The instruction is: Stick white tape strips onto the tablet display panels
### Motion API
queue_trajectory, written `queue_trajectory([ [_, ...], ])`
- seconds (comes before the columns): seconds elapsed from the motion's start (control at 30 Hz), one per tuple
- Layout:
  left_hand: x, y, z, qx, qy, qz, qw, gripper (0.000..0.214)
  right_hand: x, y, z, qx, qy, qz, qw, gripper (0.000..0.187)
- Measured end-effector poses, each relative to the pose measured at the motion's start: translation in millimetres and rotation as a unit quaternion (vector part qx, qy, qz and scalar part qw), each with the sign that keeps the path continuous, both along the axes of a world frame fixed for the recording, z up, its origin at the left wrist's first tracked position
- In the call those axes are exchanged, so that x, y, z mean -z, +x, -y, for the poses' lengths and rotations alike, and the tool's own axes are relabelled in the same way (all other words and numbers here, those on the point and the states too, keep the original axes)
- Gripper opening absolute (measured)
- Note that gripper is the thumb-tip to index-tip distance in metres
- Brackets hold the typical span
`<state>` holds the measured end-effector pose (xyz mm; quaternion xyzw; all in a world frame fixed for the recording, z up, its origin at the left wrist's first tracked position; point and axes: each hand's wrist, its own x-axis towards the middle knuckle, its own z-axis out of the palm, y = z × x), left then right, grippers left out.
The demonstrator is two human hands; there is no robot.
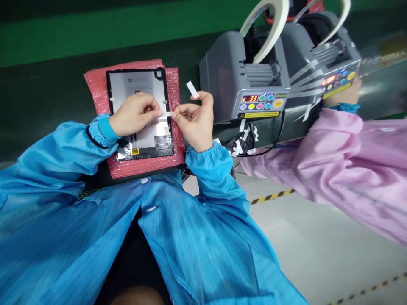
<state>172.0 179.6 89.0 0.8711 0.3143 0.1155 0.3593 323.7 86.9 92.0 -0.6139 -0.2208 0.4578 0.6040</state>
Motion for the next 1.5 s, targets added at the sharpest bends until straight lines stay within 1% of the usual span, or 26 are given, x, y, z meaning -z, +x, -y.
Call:
queue_trajectory([
  [0.13, 12.2, 4, 1, -0.019, 0.027, -0.025, 0.999, 0.019, 6.2, 2, -2, 0.01, -0.018, -0.002, 1.0, 0.055],
  [0.27, 21.7, 6, 0, -0.047, 0.05, -0.054, 0.996, 0.024, 22.6, 4, -7, 0.003, -0.032, 0.012, 0.999, 0.055],
  [0.4, 28.4, 7, 1, -0.049, 0.058, -0.065, 0.995, 0.025, 36.6, 10, -12, -0.014, -0.025, 0.029, 0.999, 0.057],
  [0.5, 30.6, 8, 1, -0.05, 0.06, -0.073, 0.994, 0.025, 39.1, 12, -14, -0.005, -0.033, 0.011, 0.999, 0.058],
  [0.6, 30.8, 8, 1, -0.051, 0.067, -0.072, 0.994, 0.024, 37.1, 13, -14, 0.0, -0.044, -0.007, 0.999, 0.058],
  [0.77, 29.3, 8, 3, -0.048, 0.076, -0.067, 0.994, 0.022, 36.0, 14, -17, -0.02, -0.048, -0.011, 0.999, 0.057],
  [0.9, 33.4, 9, 4, -0.054, 0.088, -0.082, 0.991, 0.02, 47.4, 15, -21, -0.042, -0.047, -0.022, 0.998, 0.055],
  [1.0, 37.2, 6, 0, -0.064, 0.103, -0.066, 0.99, 0.022, 58.4, 18, -22, -0.047, -0.039, -0.035, 0.998, 0.054],
  [1.07, 32.6, 4, -5, -0.075, 0.105, -0.051, 0.99, 0.025, 60.2, 23, -19, -0.05, -0.034, -0.02, 0.998, 0.054],
  [1.1, 27.2, 4, -9, -0.083, 0.099, -0.053, 0.99, 0.024, 58.6, 26, -18, -0.053, -0.03, -0.005, 0.998, 0.052],
  [1.2, 3.0, 5, -19, -0.1, 0.056, -0.085, 0.99, 0.016, 45.6, 32, -13, -0.085, -0.007, 0.069, 0.994, 0.036],
  [1.23, -4.9, 6, -21, -0.094, 0.044, -0.091, 0.99, 0.015, 40.1, 33, -12, -0.106, 0.003, 0.097, 0.99, 0.033],
  [1.3, -15.6, 9, -24, -0.062, 0.034, -0.083, 0.994, 0.02, 30.1, 32, -12, -0.156, 0.023, 0.145, 0.977, 0.032],
  [1.37, -17.7, 10, -25, -0.023, 0.033, -0.068, 0.997, 0.023, 23.7, 31, -14, -0.203, 0.046, 0.184, 0.961, 0.035],
  [1.43, -13.1, 10, -25, 0.005, 0.027, -0.066, 0.997, 0.023, 21.6, 31, -16, -0.239, 0.064, 0.215, 0.945, 0.038],
  [1.5, -5.8, 8, -26, 0.012, 0.024, -0.064, 0.998, 0.019, 23.1, 33, -17, -0.255, 0.067, 0.24, 0.934, 0.042],
])
